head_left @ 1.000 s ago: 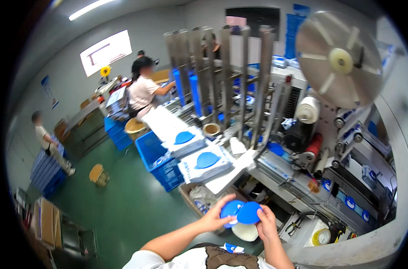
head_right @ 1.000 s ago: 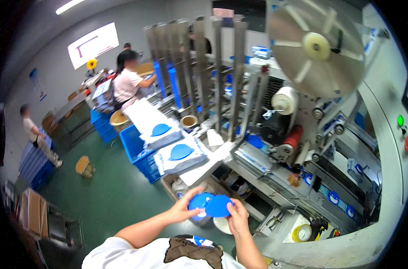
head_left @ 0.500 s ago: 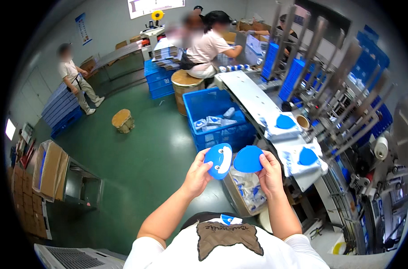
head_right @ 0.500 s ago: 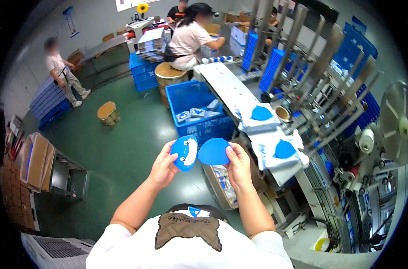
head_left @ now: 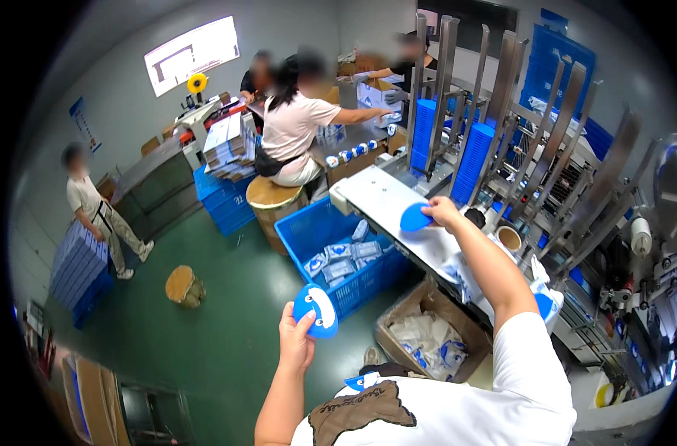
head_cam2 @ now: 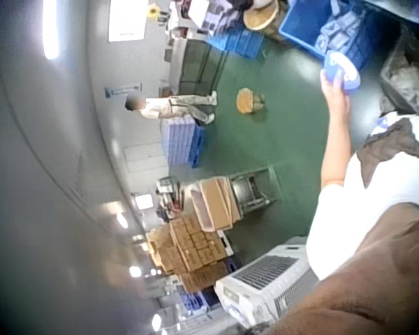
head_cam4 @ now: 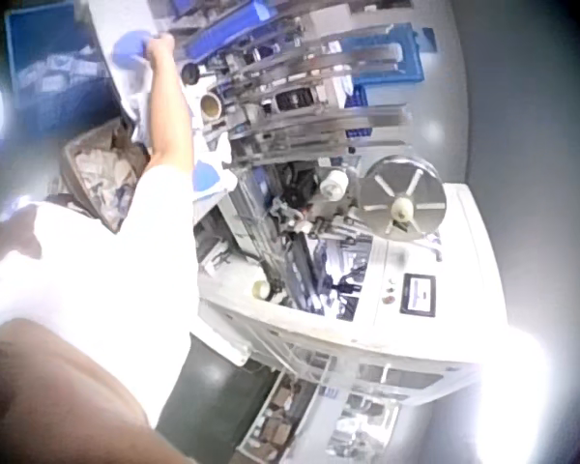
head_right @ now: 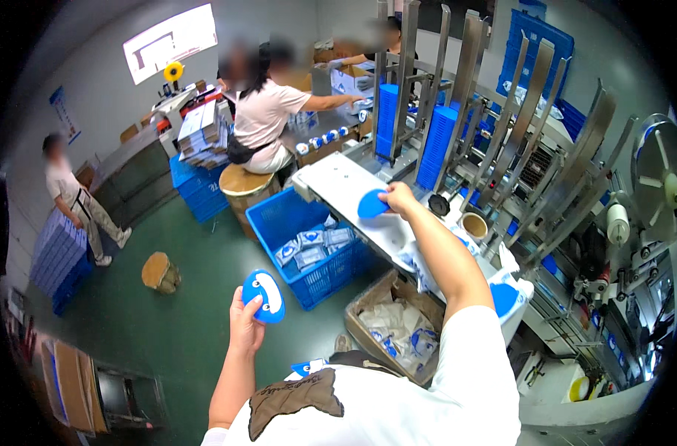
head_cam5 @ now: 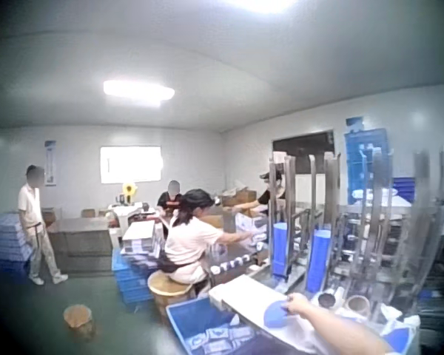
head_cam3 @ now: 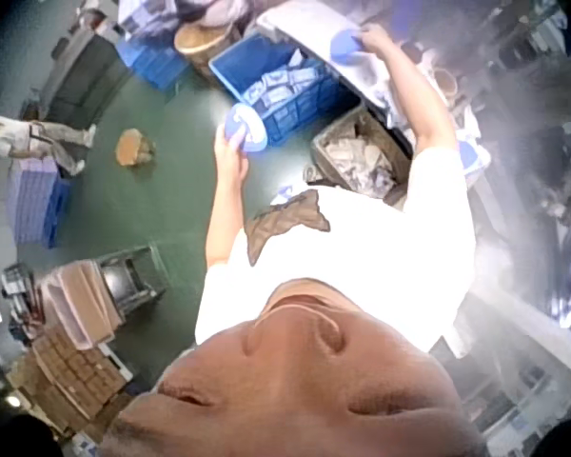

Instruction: The person loads a roll of labels onto a machine and threads the label strip through rollers. They then use a handheld tool to adjust the machine's settings while labels are applied to blue circular objects. Finally, the person collects the labeled objects and places them into a cardboard box.

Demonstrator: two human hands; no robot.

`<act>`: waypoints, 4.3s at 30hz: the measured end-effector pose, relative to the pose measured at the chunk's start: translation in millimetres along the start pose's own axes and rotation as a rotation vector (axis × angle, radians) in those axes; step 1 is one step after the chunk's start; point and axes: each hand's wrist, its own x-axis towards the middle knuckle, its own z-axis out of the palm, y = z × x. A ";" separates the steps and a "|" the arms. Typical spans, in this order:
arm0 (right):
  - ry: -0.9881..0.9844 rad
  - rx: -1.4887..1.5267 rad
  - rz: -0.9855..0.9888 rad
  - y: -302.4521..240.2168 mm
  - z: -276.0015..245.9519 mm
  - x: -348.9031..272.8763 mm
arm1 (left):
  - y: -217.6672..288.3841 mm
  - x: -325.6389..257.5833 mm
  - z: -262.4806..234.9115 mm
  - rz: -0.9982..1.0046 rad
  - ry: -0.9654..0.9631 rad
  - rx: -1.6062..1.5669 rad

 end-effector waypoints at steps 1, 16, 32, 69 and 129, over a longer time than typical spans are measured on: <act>0.016 -0.089 0.029 9.4 2.2 11.2 | 1.4 16.9 -0.1 -0.008 0.005 0.007; -0.256 0.067 -0.513 -85.8 71.2 6.2 | -42.9 271.2 60.8 -0.495 -0.637 0.009; 0.230 1.376 0.179 -2.8 59.7 -49.3 | -114.6 420.8 124.1 -0.967 -0.524 -0.017; 0.865 -1.764 -0.593 -156.3 -191.1 107.3 | -96.8 381.4 50.0 -1.242 -1.459 0.563; 0.729 0.621 -0.085 36.4 112.7 -224.8 | -109.4 139.2 98.2 -0.964 -0.876 0.069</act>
